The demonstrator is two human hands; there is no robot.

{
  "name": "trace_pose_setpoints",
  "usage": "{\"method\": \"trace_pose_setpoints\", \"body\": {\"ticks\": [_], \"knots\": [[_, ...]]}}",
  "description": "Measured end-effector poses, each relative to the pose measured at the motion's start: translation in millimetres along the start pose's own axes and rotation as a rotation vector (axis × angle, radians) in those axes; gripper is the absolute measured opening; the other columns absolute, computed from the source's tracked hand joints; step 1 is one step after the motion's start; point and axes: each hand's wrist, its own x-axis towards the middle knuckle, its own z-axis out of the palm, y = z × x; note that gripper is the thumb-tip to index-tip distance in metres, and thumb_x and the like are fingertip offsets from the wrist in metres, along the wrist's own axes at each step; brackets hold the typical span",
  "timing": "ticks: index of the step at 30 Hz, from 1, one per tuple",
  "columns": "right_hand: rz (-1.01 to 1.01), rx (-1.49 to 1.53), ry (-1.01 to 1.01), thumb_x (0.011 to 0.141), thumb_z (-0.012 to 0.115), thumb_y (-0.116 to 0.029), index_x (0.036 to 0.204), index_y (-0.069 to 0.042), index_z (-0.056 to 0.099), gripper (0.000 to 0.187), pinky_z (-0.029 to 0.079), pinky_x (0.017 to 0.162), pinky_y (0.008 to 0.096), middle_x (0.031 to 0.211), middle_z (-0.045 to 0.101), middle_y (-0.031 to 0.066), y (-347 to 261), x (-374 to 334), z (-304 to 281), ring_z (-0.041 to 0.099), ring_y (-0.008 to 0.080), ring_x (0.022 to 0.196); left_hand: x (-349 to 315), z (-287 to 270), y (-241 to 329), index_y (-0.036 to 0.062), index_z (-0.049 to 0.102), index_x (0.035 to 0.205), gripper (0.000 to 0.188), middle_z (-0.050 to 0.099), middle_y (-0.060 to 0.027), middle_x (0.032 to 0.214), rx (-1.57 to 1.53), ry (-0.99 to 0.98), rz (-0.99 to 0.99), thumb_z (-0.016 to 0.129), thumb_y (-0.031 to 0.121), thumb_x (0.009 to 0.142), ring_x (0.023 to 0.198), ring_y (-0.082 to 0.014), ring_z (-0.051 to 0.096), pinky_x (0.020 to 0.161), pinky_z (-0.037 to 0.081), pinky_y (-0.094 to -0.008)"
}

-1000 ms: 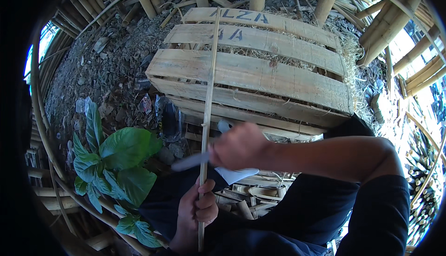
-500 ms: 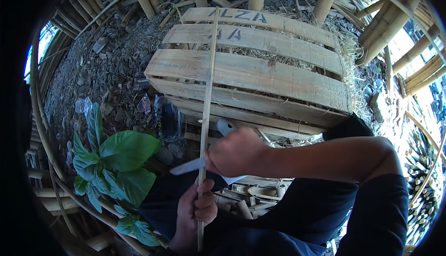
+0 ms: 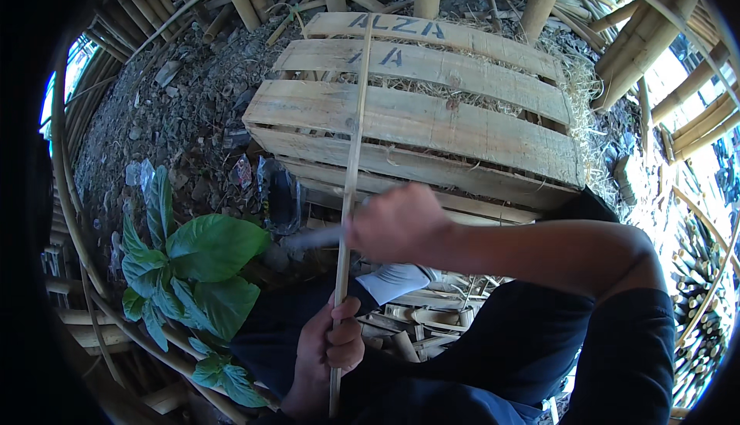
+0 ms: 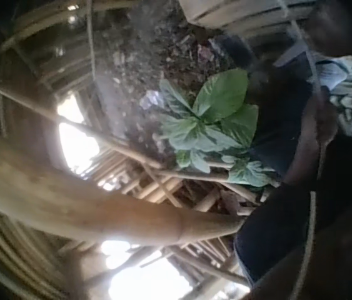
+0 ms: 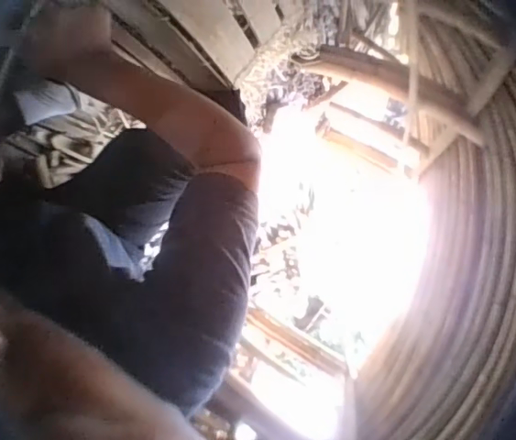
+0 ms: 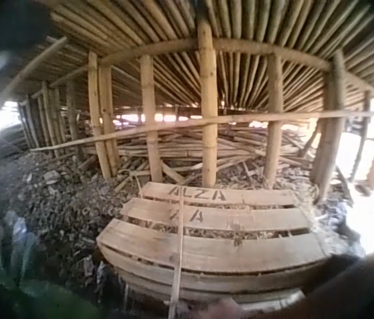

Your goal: The person is shaving a thin layer off a long piece of bamboo using a knife while resting it against a wooden crate.

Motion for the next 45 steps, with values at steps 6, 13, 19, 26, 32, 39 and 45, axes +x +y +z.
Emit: {"method": "trace_pose_setpoints", "body": {"ticks": [6, 13, 19, 26, 32, 39, 45], "knots": [[0.198, -0.071, -0.168, 0.094, 0.045, -0.033, 0.061, -0.01, 0.062, 0.044, 0.054, 0.05, 0.0392, 0.053, 0.06, 0.0064, 9, 10, -12, 0.064, 0.0253, 0.05, -4, 1, 0, 0.0138, 0.04, 0.088, 0.027, 0.02, 0.0077, 0.053, -0.036, 0.041, -0.027, 0.028, 0.031, 0.106, 0.035, -0.0007, 0.015, 0.029, 0.011, -0.0198], [0.127, -0.151, -0.188, 0.095, 0.047, -0.035, 0.065, -0.015, 0.063, 0.039, 0.053, 0.049, 0.0381, 0.055, 0.06, 0.0035, 13, 16, -12, 0.062, 0.024, 0.049, -1, 0, 3, 0.0147, 0.04, 0.088, 0.029, 0.022, 0.0074, 0.054, -0.043, -0.01, -0.041, 0.027, 0.033, 0.106, 0.036, -0.0013, 0.015, 0.03, 0.012, -0.0197], [0.014, -0.112, -0.178, 0.095, 0.045, -0.035, 0.067, -0.012, 0.063, 0.04, 0.053, 0.049, 0.039, 0.056, 0.061, 0.0033, 16, 17, -18, 0.062, 0.0239, 0.049, -3, -1, 0, 0.0152, 0.04, 0.087, 0.029, 0.023, 0.0074, 0.054, 0.033, 0.031, -0.058, 0.028, 0.034, 0.106, 0.036, -0.0015, 0.015, 0.03, 0.012, -0.0197], [-0.094, -0.056, -0.113, 0.094, 0.046, -0.033, 0.064, -0.01, 0.061, 0.041, 0.05, 0.045, 0.0353, 0.055, 0.06, 0.004, 11, 1, -17, 0.061, 0.0213, 0.047, -5, 7, -3, 0.0148, 0.04, 0.087, 0.027, 0.022, 0.0073, 0.054, 0.138, 0.154, -0.01, 0.031, 0.032, 0.105, 0.036, -0.0011, 0.014, 0.029, 0.011, -0.0199], [0.004, -0.105, -0.093, 0.093, 0.045, -0.034, 0.061, -0.01, 0.06, 0.044, 0.053, 0.054, 0.0375, 0.054, 0.058, 0.0058, 11, 1, -7, 0.061, 0.0252, 0.047, -4, 4, 1, 0.0147, 0.04, 0.088, 0.027, 0.022, 0.0074, 0.054, 0.105, 0.101, -0.017, 0.03, 0.032, 0.105, 0.036, -0.0007, 0.015, 0.03, 0.011, -0.0198], [-0.028, -0.118, 0.024, 0.092, 0.048, -0.036, 0.057, -0.011, 0.059, 0.045, 0.05, 0.046, 0.0376, 0.047, 0.054, 0.0032, 18, 2, -8, 0.056, 0.0237, 0.041, -3, 5, 3, 0.0147, 0.041, 0.087, 0.027, 0.022, 0.0076, 0.054, 0.065, 0.088, 0.001, 0.03, 0.031, 0.105, 0.036, -0.0006, 0.015, 0.03, 0.011, -0.0194], [0.217, -0.149, -0.028, 0.091, 0.047, -0.038, 0.055, -0.013, 0.059, 0.046, 0.052, 0.048, 0.0361, 0.046, 0.053, 0.0031, 32, 21, -6, 0.058, 0.0235, 0.044, -6, 5, 3, 0.0175, 0.04, 0.087, 0.029, 0.024, 0.0078, 0.056, 0.078, 0.09, -0.02, 0.026, 0.036, 0.106, 0.038, -0.002, 0.016, 0.032, 0.013, -0.02]]}}
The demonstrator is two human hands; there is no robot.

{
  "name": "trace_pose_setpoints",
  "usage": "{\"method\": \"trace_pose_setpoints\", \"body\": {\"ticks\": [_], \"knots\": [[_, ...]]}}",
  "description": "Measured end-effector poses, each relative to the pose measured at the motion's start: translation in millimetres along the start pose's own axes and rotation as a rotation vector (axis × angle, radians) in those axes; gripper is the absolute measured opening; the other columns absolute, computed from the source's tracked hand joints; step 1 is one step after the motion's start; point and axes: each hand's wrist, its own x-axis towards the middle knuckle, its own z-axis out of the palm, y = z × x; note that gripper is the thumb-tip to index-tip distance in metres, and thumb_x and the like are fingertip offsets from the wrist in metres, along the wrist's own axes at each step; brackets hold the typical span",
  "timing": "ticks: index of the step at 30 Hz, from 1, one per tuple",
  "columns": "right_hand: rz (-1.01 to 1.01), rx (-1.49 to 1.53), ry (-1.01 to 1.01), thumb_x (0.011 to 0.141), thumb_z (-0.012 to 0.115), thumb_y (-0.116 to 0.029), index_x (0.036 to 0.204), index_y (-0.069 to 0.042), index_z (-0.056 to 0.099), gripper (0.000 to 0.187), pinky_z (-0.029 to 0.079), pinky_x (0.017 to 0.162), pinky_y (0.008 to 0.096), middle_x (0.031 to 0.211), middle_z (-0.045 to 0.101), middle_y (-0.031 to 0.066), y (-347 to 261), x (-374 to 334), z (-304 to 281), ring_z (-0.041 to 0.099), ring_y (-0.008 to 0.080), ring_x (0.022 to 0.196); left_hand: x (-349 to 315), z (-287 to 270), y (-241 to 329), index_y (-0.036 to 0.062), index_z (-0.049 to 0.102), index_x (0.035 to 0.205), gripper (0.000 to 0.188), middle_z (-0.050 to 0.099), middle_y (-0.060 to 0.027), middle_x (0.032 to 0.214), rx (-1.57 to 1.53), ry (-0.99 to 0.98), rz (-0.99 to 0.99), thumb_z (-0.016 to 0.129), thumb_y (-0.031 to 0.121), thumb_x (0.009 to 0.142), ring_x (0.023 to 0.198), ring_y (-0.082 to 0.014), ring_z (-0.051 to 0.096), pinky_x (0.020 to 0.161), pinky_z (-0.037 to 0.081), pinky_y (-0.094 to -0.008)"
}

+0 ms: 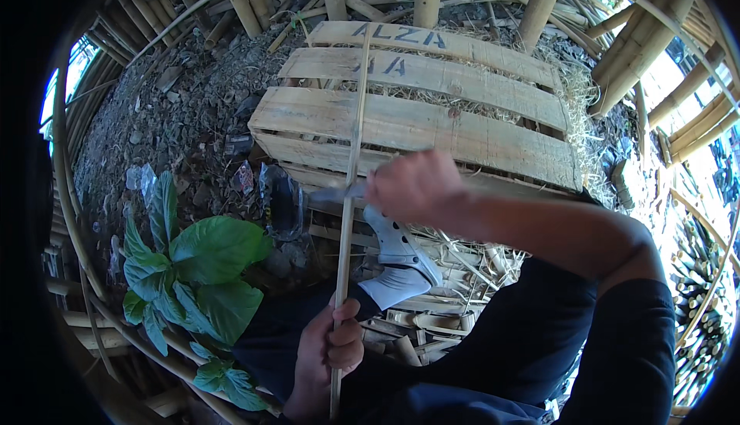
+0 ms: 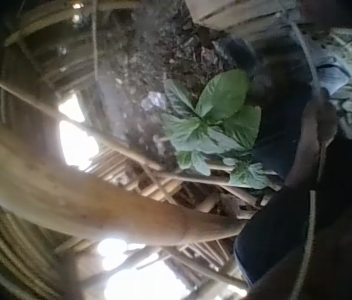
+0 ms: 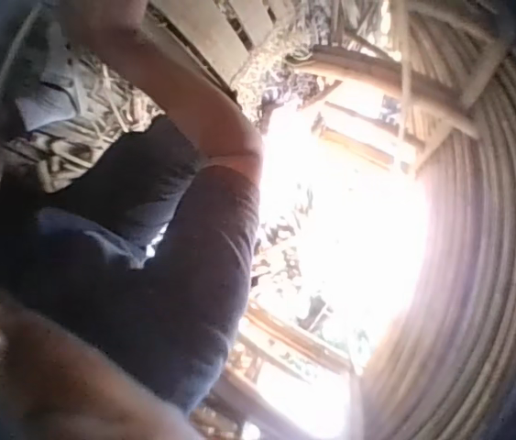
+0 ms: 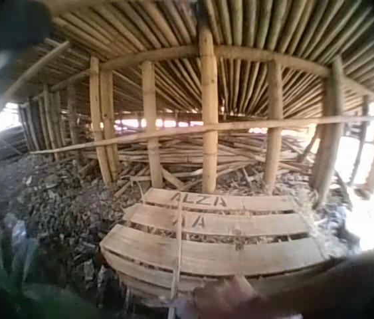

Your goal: The person is shaving a thin layer off a long piece of bamboo using a knife while resting it against a wooden crate.

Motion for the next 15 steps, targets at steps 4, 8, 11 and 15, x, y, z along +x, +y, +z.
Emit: {"method": "trace_pose_setpoints", "body": {"ticks": [4, 8, 11, 15], "knots": [[-0.307, 0.008, 0.04, 0.095, 0.046, -0.035, 0.065, -0.013, 0.063, 0.041, 0.053, 0.048, 0.0372, 0.052, 0.057, 0.0022, -16, -27, -4, 0.062, 0.0184, 0.049, 1, -7, 3, 0.0173, 0.04, 0.087, 0.03, 0.024, 0.0076, 0.056, 0.087, -0.035, -0.009, 0.026, 0.036, 0.106, 0.039, -0.0019, 0.016, 0.032, 0.013, -0.0203], [0.15, -0.113, 0.067, 0.09, 0.05, -0.031, 0.052, -0.01, 0.056, 0.044, 0.051, 0.045, 0.0411, 0.047, 0.054, 0.008, 16, 19, -18, 0.057, 0.0274, 0.041, 1, 0, -2, 0.0169, 0.04, 0.087, 0.029, 0.024, 0.0074, 0.056, 0.063, -0.019, -0.015, 0.027, 0.035, 0.106, 0.039, -0.0024, 0.016, 0.032, 0.013, -0.0209], [-0.276, 0.012, -0.027, 0.094, 0.047, -0.03, 0.062, -0.009, 0.063, 0.042, 0.053, 0.049, 0.0403, 0.057, 0.063, 0.0088, -15, -20, -7, 0.064, 0.0245, 0.051, 2, -7, -3, 0.0164, 0.04, 0.087, 0.031, 0.024, 0.0071, 0.056, 0.099, 0.033, -0.047, 0.027, 0.037, 0.106, 0.039, -0.0029, 0.016, 0.032, 0.013, -0.0213], [0.098, -0.04, 0.049, 0.092, 0.049, -0.028, 0.052, -0.01, 0.056, 0.045, 0.052, 0.048, 0.0423, 0.048, 0.054, 0.0104, 18, 11, -15, 0.058, 0.0285, 0.043, 2, 2, -9, 0.0151, 0.04, 0.086, 0.027, 0.02, 0.0078, 0.054, 0.098, 0.044, -0.012, 0.03, 0.031, 0.105, 0.037, -0.0006, 0.015, 0.03, 0.011, -0.0201]]}}
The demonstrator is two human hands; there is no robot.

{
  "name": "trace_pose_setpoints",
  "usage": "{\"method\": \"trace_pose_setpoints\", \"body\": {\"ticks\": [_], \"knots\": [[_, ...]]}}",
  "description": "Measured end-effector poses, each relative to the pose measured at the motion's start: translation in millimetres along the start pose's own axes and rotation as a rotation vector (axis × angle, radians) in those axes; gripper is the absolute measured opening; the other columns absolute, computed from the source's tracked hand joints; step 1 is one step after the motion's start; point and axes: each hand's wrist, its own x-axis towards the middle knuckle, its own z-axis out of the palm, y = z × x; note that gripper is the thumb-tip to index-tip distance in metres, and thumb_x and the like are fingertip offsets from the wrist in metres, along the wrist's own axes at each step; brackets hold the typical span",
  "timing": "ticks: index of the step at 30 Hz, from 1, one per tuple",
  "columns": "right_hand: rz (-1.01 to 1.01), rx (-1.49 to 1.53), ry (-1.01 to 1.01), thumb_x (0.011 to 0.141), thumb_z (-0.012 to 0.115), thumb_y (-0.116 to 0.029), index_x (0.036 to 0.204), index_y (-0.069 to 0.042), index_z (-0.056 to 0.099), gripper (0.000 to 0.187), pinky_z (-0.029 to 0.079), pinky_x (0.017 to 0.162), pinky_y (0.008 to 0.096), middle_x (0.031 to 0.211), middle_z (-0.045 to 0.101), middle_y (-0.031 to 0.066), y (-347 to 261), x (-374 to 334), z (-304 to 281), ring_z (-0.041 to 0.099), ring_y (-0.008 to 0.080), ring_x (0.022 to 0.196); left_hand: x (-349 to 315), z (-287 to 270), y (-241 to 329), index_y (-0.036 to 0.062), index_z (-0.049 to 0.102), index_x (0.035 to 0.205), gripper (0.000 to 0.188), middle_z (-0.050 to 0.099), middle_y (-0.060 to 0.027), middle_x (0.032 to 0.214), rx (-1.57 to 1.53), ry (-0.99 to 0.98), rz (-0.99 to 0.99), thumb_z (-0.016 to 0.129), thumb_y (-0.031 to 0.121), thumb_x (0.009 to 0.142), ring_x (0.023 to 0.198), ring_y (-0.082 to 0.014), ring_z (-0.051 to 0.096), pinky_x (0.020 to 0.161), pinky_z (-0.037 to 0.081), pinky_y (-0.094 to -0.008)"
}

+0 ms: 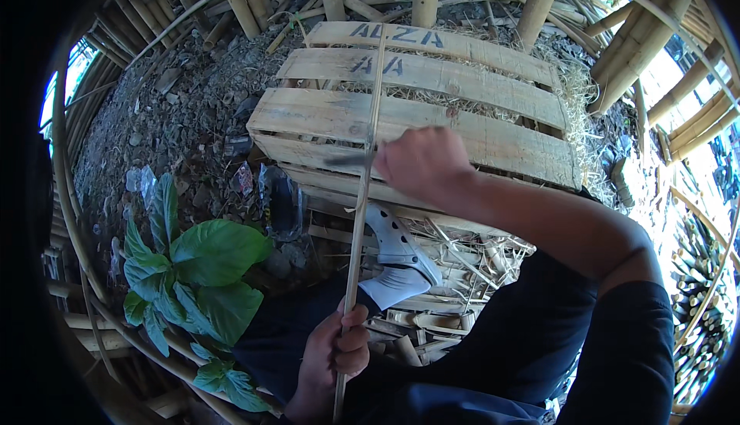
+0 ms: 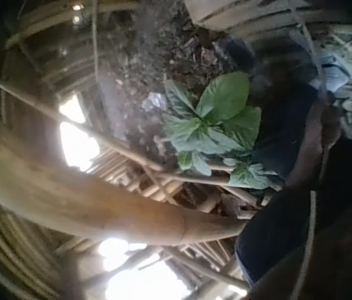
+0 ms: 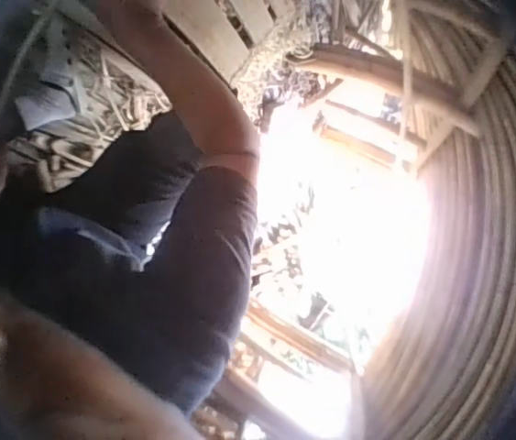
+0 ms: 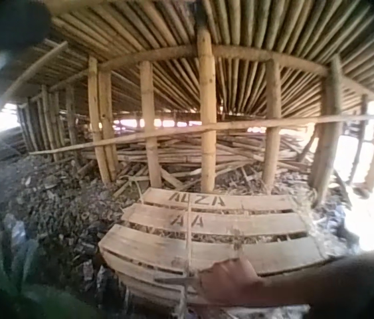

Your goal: The person is shaving a thin layer off a long piece of bamboo using a knife while resting it against a wooden crate.

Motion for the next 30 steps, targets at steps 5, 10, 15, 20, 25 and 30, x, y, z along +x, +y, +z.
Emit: {"method": "trace_pose_setpoints", "body": {"ticks": [5, 10, 15, 20, 25, 30], "knots": [[-0.222, 0.114, 0.247, 0.088, 0.056, -0.019, 0.048, -0.008, 0.051, 0.042, 0.044, 0.036, 0.0384, 0.043, 0.049, 0.0083, -15, -23, -13, 0.049, 0.0266, 0.034, -7, -5, 6, 0.0174, 0.041, 0.086, 0.034, 0.026, 0.0073, 0.055, 0.047, -0.084, -0.018, 0.028, 0.043, 0.105, 0.038, -0.0033, 0.018, 0.033, 0.017, -0.0207], [-0.378, 0.217, 0.125, 0.087, 0.056, -0.022, 0.048, -0.008, 0.051, 0.041, 0.046, 0.039, 0.0396, 0.043, 0.049, 0.0072, -33, -51, -23, 0.05, 0.0258, 0.035, -8, 2, 5, 0.0165, 0.041, 0.086, 0.032, 0.025, 0.0071, 0.055, 0.038, -0.026, 0.007, 0.028, 0.038, 0.105, 0.037, -0.0031, 0.018, 0.031, 0.015, -0.0207], [-0.296, 0.135, -0.085, 0.093, 0.047, -0.031, 0.055, -0.008, 0.058, 0.046, 0.051, 0.048, 0.0404, 0.05, 0.057, 0.0084, -21, -31, -1, 0.06, 0.0275, 0.046, -3, -1, 4, 0.0156, 0.041, 0.085, 0.03, 0.023, 0.0071, 0.054, 0.017, 0.061, 0.005, 0.028, 0.032, 0.106, 0.037, -0.0021, 0.015, 0.03, 0.012, -0.0204], [-0.3, 0.087, -0.066, 0.09, 0.051, -0.027, 0.05, -0.009, 0.053, 0.044, 0.047, 0.042, 0.0388, 0.043, 0.049, 0.0063, -29, -33, 4, 0.051, 0.0259, 0.037, -2, -6, 8, 0.0169, 0.041, 0.087, 0.031, 0.026, 0.0073, 0.057, 0.061, -0.011, -0.009, 0.026, 0.037, 0.106, 0.039, -0.003, 0.017, 0.033, 0.014, -0.0207], [-0.151, 0.056, 0.053, 0.09, 0.051, -0.026, 0.059, -0.011, 0.056, 0.035, 0.049, 0.041, 0.0369, 0.047, 0.054, 0.0048, 1, -9, 13, 0.054, 0.0213, 0.038, -5, -6, 4, 0.0171, 0.04, 0.087, 0.03, 0.025, 0.0072, 0.056, 0.053, -0.006, -0.034, 0.028, 0.038, 0.105, 0.039, -0.0027, 0.017, 0.033, 0.013, -0.0207], [-0.33, 0.137, -0.387, 0.096, 0.041, -0.037, 0.063, -0.008, 0.062, 0.048, 0.056, 0.059, 0.0403, 0.061, 0.063, 0.0104, -39, -39, -14, 0.066, 0.0266, 0.057, 0, -12, 8, 0.0167, 0.04, 0.088, 0.032, 0.024, 0.0072, 0.056, 0.043, -0.049, -0.024, 0.028, 0.041, 0.105, 0.039, -0.0028, 0.017, 0.033, 0.014, -0.0207]]}}
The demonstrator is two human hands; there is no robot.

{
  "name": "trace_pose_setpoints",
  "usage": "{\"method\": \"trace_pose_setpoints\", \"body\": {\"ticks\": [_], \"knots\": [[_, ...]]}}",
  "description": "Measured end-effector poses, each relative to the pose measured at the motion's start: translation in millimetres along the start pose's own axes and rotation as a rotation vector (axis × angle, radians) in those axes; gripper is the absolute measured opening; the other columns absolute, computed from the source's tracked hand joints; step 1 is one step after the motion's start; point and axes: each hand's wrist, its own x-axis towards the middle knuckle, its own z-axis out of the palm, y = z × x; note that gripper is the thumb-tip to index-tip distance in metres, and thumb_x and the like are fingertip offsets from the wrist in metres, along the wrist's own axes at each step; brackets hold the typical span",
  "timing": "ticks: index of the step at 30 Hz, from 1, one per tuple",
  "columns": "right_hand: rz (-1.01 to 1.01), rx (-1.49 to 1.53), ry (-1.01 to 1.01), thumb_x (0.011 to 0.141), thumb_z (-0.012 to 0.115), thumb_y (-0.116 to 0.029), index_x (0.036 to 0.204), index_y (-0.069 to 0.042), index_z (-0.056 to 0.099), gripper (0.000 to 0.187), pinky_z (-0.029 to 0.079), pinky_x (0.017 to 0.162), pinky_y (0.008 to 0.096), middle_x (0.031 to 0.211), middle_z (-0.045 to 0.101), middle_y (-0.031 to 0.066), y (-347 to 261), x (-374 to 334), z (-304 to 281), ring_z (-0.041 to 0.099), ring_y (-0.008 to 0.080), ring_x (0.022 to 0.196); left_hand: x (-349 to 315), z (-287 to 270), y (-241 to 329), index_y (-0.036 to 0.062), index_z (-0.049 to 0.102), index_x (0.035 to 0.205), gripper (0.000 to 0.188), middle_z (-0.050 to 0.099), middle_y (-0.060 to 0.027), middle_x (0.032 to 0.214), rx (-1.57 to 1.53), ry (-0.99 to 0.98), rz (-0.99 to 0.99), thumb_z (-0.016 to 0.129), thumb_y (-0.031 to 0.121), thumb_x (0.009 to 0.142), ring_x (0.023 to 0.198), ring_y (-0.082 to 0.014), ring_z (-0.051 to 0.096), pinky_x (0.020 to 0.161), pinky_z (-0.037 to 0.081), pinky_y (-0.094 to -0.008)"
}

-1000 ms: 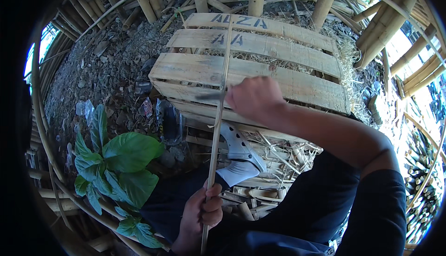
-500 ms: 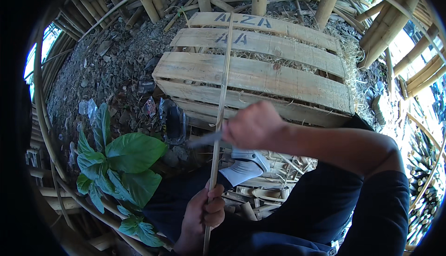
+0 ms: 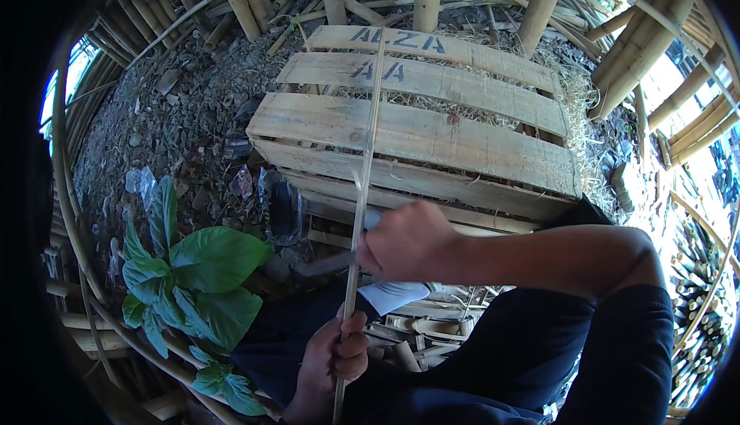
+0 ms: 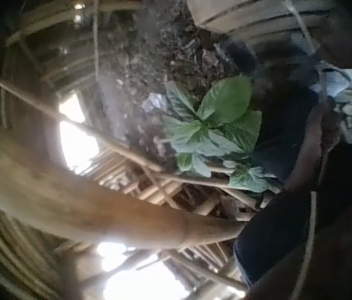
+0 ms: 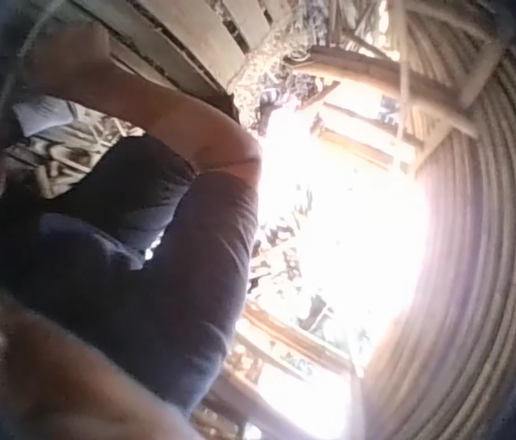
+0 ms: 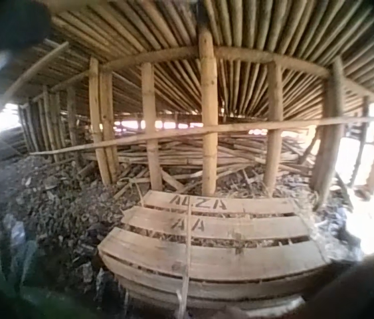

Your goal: The person is shaving a thin layer off a long piece of bamboo using a knife while resting it against a wooden crate.

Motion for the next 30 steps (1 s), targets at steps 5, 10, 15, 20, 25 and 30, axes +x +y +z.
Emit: {"method": "trace_pose_setpoints", "body": {"ticks": [5, 10, 15, 20, 25, 30], "knots": [[0.042, 0.047, 0.378, 0.092, 0.047, -0.028, 0.048, -0.009, 0.051, 0.048, 0.051, 0.046, 0.0421, 0.045, 0.052, 0.0095, 20, 9, 8, 0.054, 0.029, 0.038, 1, 13, 0, 0.0156, 0.04, 0.086, 0.027, 0.022, 0.0075, 0.054, -0.041, 0.082, 0.076, 0.029, 0.032, 0.105, 0.036, -0.0008, 0.014, 0.03, 0.01, -0.0198], [-0.023, 0.01, 0.334, 0.089, 0.051, -0.026, 0.048, -0.009, 0.053, 0.044, 0.049, 0.043, 0.0412, 0.045, 0.052, 0.0098, 15, 7, 16, 0.054, 0.0292, 0.039, 1, 8, 1, 0.0159, 0.04, 0.087, 0.027, 0.022, 0.0079, 0.054, -0.076, 0.005, 0.046, 0.029, 0.032, 0.106, 0.035, -0.0005, 0.014, 0.029, 0.01, -0.0197], [-0.029, 0.022, 0.413, 0.089, 0.052, -0.025, 0.048, -0.008, 0.053, 0.044, 0.048, 0.042, 0.0406, 0.045, 0.052, 0.0082, 6, 5, 25, 0.053, 0.0284, 0.037, -1, 4, 2, 0.0158, 0.04, 0.088, 0.026, 0.022, 0.0082, 0.054, -0.085, -0.013, 0.072, 0.029, 0.032, 0.106, 0.035, -0.0001, 0.014, 0.029, 0.011, -0.0194], [0.067, -0.027, 0.5, 0.088, 0.052, -0.024, 0.046, -0.009, 0.052, 0.044, 0.048, 0.041, 0.0397, 0.044, 0.052, 0.0071, 19, 16, 17, 0.053, 0.0269, 0.037, 0, 7, 3, 0.0149, 0.04, 0.089, 0.026, 0.02, 0.0084, 0.054, -0.187, -0.076, 0.077, 0.028, 0.031, 0.106, 0.036, -0.0001, 0.014, 0.029, 0.011, -0.0196], [-0.032, -0.02, 0.361, 0.092, 0.047, -0.032, 0.055, -0.009, 0.059, 0.046, 0.051, 0.047, 0.0396, 0.051, 0.059, 0.0088, 26, 15, 12, 0.06, 0.0263, 0.045, 0, 9, 2, 0.0146, 0.039, 0.089, 0.027, 0.02, 0.0081, 0.054, -0.105, -0.004, 0.077, 0.028, 0.032, 0.106, 0.036, -0.0003, 0.014, 0.029, 0.01, -0.0197], [-0.117, 0.009, 0.231, 0.093, 0.046, -0.032, 0.057, -0.009, 0.062, 0.046, 0.052, 0.048, 0.039, 0.055, 0.061, 0.0078, 3, 1, 22, 0.061, 0.0254, 0.045, -1, 9, 3, 0.0146, 0.039, 0.088, 0.027, 0.019, 0.008, 0.053, -0.081, 0.019, 0.098, 0.028, 0.032, 0.106, 0.036, -0.0005, 0.013, 0.029, 0.01, -0.0199]]}}
